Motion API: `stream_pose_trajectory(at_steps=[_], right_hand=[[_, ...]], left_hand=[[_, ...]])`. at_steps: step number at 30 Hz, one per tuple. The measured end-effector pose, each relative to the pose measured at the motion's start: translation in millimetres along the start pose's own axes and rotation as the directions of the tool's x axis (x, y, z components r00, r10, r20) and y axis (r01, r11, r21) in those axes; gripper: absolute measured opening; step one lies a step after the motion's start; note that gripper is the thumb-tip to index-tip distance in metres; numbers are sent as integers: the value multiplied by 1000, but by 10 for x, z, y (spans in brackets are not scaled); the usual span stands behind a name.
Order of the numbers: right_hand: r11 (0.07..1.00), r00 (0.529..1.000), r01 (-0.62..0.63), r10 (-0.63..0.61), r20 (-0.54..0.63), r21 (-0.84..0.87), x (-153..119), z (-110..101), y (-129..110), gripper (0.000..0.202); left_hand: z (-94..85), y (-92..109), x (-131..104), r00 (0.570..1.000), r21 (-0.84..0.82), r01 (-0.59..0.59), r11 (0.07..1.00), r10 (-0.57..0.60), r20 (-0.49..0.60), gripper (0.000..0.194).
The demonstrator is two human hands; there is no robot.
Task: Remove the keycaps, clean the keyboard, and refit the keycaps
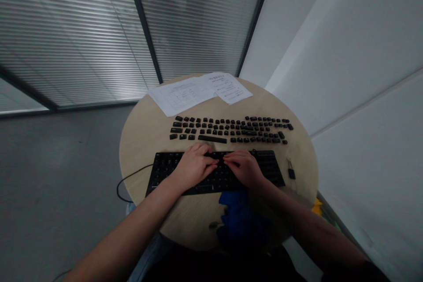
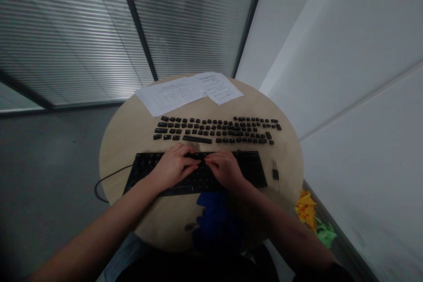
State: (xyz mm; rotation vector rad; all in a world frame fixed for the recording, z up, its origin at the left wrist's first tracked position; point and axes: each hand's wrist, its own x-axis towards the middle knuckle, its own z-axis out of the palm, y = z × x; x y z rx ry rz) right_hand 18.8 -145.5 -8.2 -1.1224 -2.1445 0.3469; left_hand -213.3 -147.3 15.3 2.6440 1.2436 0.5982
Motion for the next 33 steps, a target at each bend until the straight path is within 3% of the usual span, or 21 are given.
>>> stream_pose_trajectory(at_steps=[4, 11, 22, 26, 29, 31, 33], right_hand=[[997, 999, -34, 34, -9, 67, 29, -25, -3, 16], [997, 992, 45, -36, 122, -66, 90, -64, -86, 14], [964, 949, 65, 21, 315, -259, 188, -117, -199, 15], [977, 910, 89, -1, 414, -193, 246, -235, -257, 20], [984, 935, 61, 3, 353, -170, 367, -472, -84, 23], [956, 967, -5, 79, 242, -294, 520, -697, 173, 20], [865, 960, -113, 222, 169, -489, 711, -934, 508, 22]], left_hand=[[7, -13, -4, 999, -33, -8, 999, 7, -40, 16], [3, -75, -15, 974, -140, 49, 989, -79, -214, 21], [36, -85, -14, 978, -129, 76, 989, -99, -184, 21], [36, -107, -10, 979, -121, 68, 990, -90, -185, 22], [46, -130, 1, 978, -109, 57, 992, -77, -192, 21], [53, -130, 1, 980, -81, 50, 995, -65, -190, 19], [38, -101, -8, 981, -34, 60, 998, -65, -184, 17]])
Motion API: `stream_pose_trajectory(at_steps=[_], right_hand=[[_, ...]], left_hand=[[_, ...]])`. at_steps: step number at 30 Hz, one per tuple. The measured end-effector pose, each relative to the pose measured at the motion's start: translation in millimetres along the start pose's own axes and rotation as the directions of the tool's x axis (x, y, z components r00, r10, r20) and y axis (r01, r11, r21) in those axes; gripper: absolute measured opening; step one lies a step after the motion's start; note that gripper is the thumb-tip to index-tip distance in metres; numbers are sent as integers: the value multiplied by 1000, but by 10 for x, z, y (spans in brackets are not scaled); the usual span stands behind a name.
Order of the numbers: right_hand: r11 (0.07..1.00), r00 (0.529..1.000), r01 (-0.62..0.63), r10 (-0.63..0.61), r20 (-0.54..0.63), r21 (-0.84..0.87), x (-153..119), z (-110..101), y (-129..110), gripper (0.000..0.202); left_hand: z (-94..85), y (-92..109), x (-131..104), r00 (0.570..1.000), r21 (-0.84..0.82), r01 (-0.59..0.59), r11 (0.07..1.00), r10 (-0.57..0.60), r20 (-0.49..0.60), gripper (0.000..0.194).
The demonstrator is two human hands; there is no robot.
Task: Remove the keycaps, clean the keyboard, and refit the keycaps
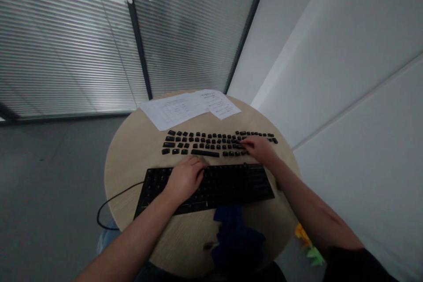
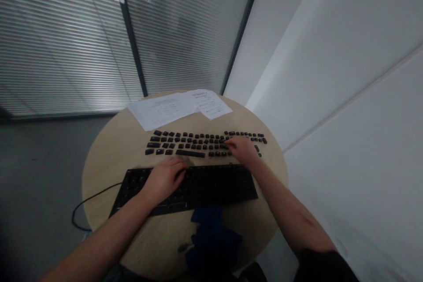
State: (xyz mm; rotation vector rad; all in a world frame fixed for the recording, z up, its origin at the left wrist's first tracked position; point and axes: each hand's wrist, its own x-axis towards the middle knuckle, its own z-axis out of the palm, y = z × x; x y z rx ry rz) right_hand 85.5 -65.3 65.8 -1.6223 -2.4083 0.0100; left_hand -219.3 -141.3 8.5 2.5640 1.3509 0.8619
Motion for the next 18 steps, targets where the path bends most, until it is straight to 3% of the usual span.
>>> stream_pose_trajectory(at_steps=[2, 5, 9, 12, 15, 18], right_hand=[[985, 992, -114, 119, 37, -130, 228, -59, 383, 25], [971, 983, -163, 174, 52, -174, 517, -45, 814, 27], [974, 984, -115, 139, 114, -194, 780, 106, 1025, 24], [980, 983, -53, 85, 163, -193, 919, 219, 1021, 23], [981, 981, -7, 45, 191, -192, 1020, 286, 1008, 21], [982, 976, 34, 8, 220, -187, 1087, 316, 1026, 20]], left_hand=[[-61, 69, 7, 1000, 64, 9, 998, -8, -13, 16], [-216, 220, 156, 1000, 141, 3, 990, 0, -23, 15], [-280, 346, 817, 993, 178, -18, 984, -4, 120, 17], [-63, 307, 1527, 941, 189, 82, 979, -138, 308, 19], [288, 221, 2127, 918, 194, 115, 974, -179, 354, 22], [610, 165, 2487, 903, 188, 126, 974, -191, 386, 25]])
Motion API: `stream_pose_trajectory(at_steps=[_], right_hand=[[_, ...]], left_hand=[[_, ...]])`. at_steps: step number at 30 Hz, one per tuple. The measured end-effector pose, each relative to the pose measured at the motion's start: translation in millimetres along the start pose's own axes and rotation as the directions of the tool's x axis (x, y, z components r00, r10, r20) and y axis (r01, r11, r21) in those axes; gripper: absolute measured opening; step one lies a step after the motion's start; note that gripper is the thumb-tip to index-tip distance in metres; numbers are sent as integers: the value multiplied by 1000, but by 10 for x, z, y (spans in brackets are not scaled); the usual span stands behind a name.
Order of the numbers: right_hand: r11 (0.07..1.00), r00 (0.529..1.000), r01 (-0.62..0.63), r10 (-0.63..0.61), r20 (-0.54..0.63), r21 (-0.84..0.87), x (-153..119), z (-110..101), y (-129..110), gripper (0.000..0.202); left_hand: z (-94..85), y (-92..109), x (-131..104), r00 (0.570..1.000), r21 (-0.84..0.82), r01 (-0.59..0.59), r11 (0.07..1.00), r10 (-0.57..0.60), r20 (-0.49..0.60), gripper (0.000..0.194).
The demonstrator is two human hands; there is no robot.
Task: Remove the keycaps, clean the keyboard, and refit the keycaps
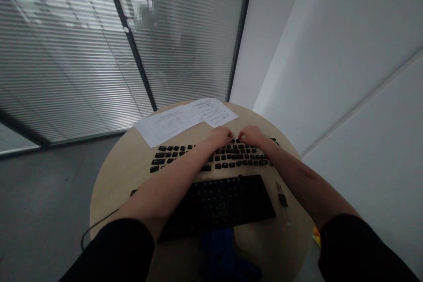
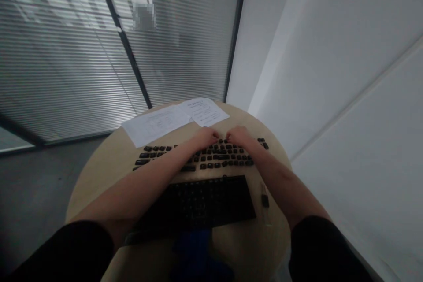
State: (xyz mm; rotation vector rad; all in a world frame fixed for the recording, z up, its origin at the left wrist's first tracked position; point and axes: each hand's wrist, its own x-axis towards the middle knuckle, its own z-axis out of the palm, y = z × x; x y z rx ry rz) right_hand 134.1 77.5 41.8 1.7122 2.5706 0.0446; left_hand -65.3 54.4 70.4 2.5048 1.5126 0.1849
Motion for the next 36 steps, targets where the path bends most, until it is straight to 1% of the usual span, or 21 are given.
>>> stream_pose_trajectory(at_steps=[2, 5, 9, 11, 13, 14, 16, 18, 20, 22, 24, 25, 26, 27, 29, 31, 33, 36], right_hand=[[1000, 999, 28, -28, 16, 4, 33, 10, 9, 20], [998, 998, 57, -57, 36, 13, 65, 28, -6, 20], [997, 997, 73, -74, 35, 28, 54, 18, -46, 19], [997, 997, 69, -70, 30, 35, 7, -38, -39, 20], [998, 999, 52, -52, 9, 29, -90, -140, -13, 20], [999, 999, 42, -41, -14, 19, -167, -203, -2, 20], [1000, 992, 19, -20, -128, -12, -393, -334, -12, 17], [999, 968, 31, -24, -251, 25, -709, -432, -104, 17], [981, 937, 96, -32, -349, 169, -1071, -459, -293, 17], [926, 916, 182, -38, -399, 331, -1402, -418, -549, 14], [870, 914, 222, -28, -406, 441, -1640, -337, -818, 11], [846, 913, 243, -34, -407, 475, -1714, -290, -940, 9], [824, 915, 258, -41, -402, 504, -1759, -242, -1049, 9], [807, 915, 274, -51, -401, 523, -1777, -192, -1143, 9], [783, 912, 304, -76, -402, 542, -1758, -84, -1287, 11], [777, 907, 327, -99, -409, 538, -1706, 35, -1381, 11], [776, 904, 335, -106, -414, 535, -1662, 155, -1436, 11], [772, 897, 342, -98, -430, 537, -1645, 297, -1462, 10]], left_hand=[[83, 19, 179, 1000, -5, -3, 1000, 3, 23, 26], [164, 4, 326, 999, -10, -3, 1000, 3, 53, 27], [250, -33, 395, 997, -19, 4, 1000, -2, 82, 26], [300, -18, 407, 996, -28, 2, 1000, 0, 91, 26], [339, 21, 418, 995, -39, 2, 999, 2, 97, 27], [345, 43, 421, 995, -45, 3, 999, 2, 98, 27], [314, 83, 409, 996, -56, 7, 998, -2, 95, 26], [209, 100, 336, 997, -71, 4, 997, 1, 75, 27], [41, 89, 157, 999, -89, -9, 996, 12, 40, 28], [-149, 60, -157, 999, -108, -42, 993, 42, -4, 26], [-300, 34, -587, 991, -128, -125, 984, 119, -54, 21], [-342, 28, -826, 986, -143, -165, 976, 158, -58, 19], [-356, 26, -1066, 984, -150, -180, 972, 175, -47, 17], [-339, 28, -1294, 981, -146, -196, 970, 192, -39, 14], [-222, 35, -1677, 978, -140, -206, 968, 203, -37, 14], [-37, 35, -1923, 981, -141, -191, 971, 186, -50, 14], [154, 25, -2042, 984, -146, -169, 975, 158, -81, 14], [360, 5, -2095, 982, -140, -158, 977, 140, -129, 14]])
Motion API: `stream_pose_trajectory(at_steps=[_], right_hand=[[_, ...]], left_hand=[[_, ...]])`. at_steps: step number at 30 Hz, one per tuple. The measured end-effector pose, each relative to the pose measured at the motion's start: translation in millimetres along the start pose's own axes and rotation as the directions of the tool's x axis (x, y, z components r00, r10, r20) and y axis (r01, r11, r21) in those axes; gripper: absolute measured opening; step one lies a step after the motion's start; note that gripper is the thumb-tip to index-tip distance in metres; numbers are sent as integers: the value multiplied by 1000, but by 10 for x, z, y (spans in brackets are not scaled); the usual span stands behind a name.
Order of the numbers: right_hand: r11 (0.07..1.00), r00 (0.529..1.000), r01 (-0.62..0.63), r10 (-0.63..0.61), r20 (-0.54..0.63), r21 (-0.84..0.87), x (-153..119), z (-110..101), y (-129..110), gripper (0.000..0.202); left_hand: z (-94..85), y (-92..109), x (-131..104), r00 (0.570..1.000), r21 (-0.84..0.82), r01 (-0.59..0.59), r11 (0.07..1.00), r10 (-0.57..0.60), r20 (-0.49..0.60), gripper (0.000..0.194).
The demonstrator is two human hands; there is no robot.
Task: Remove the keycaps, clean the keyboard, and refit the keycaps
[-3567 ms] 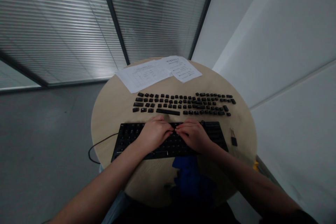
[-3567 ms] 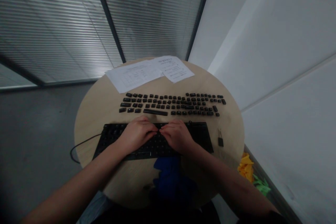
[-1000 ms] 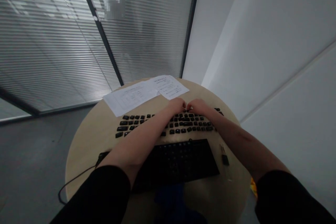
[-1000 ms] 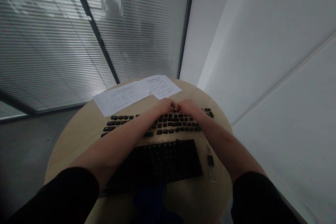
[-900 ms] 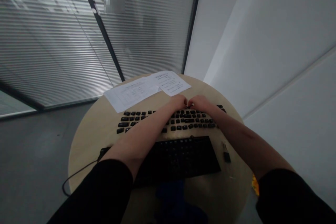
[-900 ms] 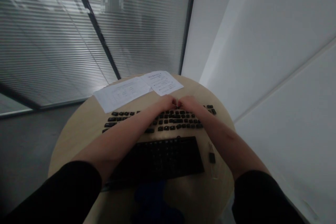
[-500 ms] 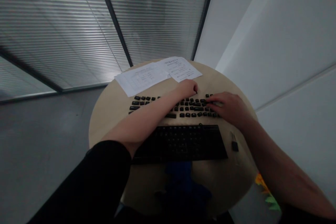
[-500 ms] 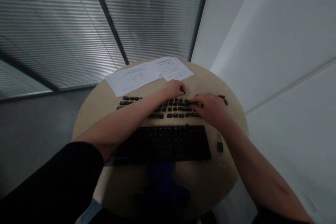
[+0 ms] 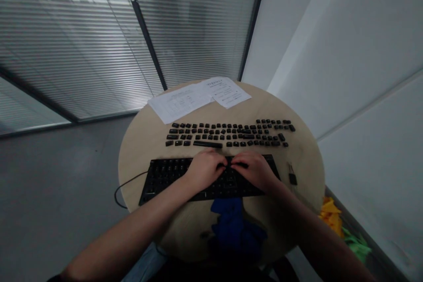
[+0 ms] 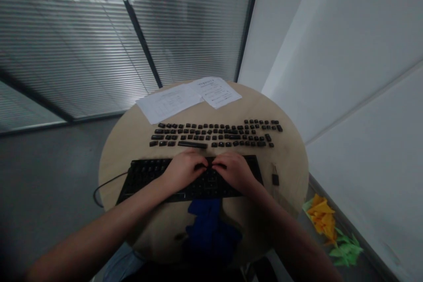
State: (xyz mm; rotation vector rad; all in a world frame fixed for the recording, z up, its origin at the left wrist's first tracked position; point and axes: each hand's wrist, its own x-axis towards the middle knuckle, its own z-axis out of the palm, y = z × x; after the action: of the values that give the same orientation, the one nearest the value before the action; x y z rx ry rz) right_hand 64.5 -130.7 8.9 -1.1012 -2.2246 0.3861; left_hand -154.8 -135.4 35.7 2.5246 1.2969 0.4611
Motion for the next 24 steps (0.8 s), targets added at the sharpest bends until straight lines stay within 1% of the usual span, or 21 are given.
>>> stream_pose_trajectory(at_steps=[2, 4, 8, 11, 17, 24], right_hand=[[1000, 1000, 15, -16, -7, -3, -31, 33, 32, 10], [999, 999, 34, -34, -3, -8, -50, 46, 56, 10], [999, 999, 36, -36, -13, -2, -51, 63, 88, 11], [999, 999, 40, -40, -26, 2, -45, 67, 97, 11], [987, 988, 153, -153, 13, -43, -60, 83, 107, 9], [970, 980, 198, -197, 24, -141, -61, 108, 66, 12]], left_hand=[[66, -19, -29, 1000, 7, -15, 1000, 16, -10, 14], [90, -33, -56, 999, -1, -26, 1000, 26, -24, 15], [75, -62, -80, 997, -64, -14, 998, 9, -73, 15], [62, -81, -77, 997, -87, -2, 996, -5, -78, 16], [84, -98, -99, 997, -28, -31, 999, 29, -78, 14], [121, -118, -114, 993, 18, -78, 997, 79, -90, 9]])
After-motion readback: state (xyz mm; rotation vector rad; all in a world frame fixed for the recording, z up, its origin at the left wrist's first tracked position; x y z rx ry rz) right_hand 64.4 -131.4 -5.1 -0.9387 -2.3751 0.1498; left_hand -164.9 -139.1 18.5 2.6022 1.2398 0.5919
